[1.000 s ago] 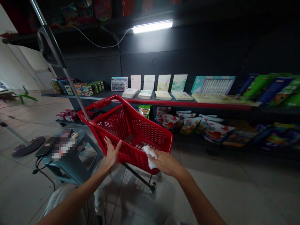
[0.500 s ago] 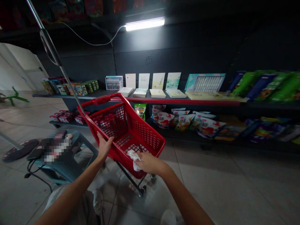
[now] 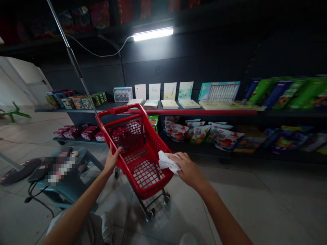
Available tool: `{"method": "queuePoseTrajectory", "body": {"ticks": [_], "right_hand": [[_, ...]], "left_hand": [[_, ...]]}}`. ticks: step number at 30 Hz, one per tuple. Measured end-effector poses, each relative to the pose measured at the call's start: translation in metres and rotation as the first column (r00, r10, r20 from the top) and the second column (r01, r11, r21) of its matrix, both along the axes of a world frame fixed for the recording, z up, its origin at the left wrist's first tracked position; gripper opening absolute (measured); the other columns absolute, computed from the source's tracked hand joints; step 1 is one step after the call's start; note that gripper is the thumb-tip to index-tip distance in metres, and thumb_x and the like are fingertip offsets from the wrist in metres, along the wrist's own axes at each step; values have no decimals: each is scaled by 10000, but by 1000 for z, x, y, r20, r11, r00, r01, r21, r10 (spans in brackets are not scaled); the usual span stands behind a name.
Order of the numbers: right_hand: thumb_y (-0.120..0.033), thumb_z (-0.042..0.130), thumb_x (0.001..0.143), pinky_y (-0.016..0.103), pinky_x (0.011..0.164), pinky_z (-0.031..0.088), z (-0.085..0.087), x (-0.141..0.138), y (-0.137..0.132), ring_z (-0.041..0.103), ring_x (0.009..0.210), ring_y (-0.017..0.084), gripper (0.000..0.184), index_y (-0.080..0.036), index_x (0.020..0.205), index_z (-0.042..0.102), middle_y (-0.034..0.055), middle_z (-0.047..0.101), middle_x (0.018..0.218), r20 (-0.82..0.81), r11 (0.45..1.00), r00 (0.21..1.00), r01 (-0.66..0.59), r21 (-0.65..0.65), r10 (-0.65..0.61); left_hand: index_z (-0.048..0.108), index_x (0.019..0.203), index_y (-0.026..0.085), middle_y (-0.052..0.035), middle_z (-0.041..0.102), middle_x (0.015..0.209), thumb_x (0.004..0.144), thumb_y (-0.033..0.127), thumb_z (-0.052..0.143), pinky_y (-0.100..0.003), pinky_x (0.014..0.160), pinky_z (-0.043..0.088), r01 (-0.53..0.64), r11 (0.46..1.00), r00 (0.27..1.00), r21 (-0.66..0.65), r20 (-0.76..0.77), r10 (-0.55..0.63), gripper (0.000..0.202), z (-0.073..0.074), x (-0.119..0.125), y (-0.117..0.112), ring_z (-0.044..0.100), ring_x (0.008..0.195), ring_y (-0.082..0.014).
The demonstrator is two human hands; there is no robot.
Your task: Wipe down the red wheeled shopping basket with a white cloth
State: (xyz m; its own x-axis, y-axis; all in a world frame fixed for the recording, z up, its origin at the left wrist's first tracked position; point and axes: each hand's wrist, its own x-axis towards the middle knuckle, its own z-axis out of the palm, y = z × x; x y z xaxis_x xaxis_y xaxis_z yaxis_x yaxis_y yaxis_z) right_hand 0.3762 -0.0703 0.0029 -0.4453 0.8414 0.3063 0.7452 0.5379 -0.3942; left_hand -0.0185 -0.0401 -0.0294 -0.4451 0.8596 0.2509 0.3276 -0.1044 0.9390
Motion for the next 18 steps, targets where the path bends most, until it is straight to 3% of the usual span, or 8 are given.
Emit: {"method": "queuePoseTrajectory", "body": {"ticks": [5, 9, 12, 15, 18], "right_hand": [[-90, 482, 751, 409, 1106, 451, -16, -1, -10, 539, 1239, 271, 655, -192, 1384, 617, 121, 604, 1295, -140, 987, 977, 162, 12, -158], [-184, 492, 765, 430, 1072, 477, -34, 4, -3, 602, 1151, 279, 563, -157, 1318, 596, 140, 617, 1208, -345, 943, 880, 326, -61, -326], [-359, 553, 787, 451, 974, 531, -55, -3, 0, 645, 1041, 284, 489, -156, 1232, 580, 129, 669, 1125, -527, 870, 692, 394, -297, -493], [-488, 611, 762, 393, 880, 567, -74, -20, -4, 678, 999, 256, 569, -177, 1234, 552, 114, 706, 1145, -673, 807, 448, 266, -528, -588], [-504, 620, 745, 357, 843, 572, -90, -39, -16, 692, 1010, 243, 589, -208, 1247, 539, 106, 703, 1193, -716, 773, 294, 194, -604, -633]], "left_hand": [[186, 1674, 213, -106, 369, 1700, 879, 508, 704, -409, 1325, 221, 57, 998, 997, 4, 47, -57, 994, -4, 28, -12, 275, 1606, -272], [76, 1693, 202, -81, 325, 1724, 833, 313, 680, -379, 1330, 213, 117, 993, 990, 22, 74, -118, 1057, -9, 45, -17, 318, 1588, -254], [135, 1687, 186, -66, 318, 1728, 813, 248, 618, -355, 1337, 171, 76, 997, 996, 23, 50, -77, 1001, -10, 47, -12, 262, 1610, -246], [184, 1675, 183, -57, 364, 1706, 801, 222, 590, -356, 1338, 175, 55, 998, 998, 22, 18, -55, 965, -9, 46, -4, 238, 1617, -243], [239, 1661, 199, -46, 426, 1670, 799, 213, 578, -374, 1335, 207, 53, 998, 999, 23, 8, -53, 926, -8, 46, 1, 262, 1608, -248]]}}
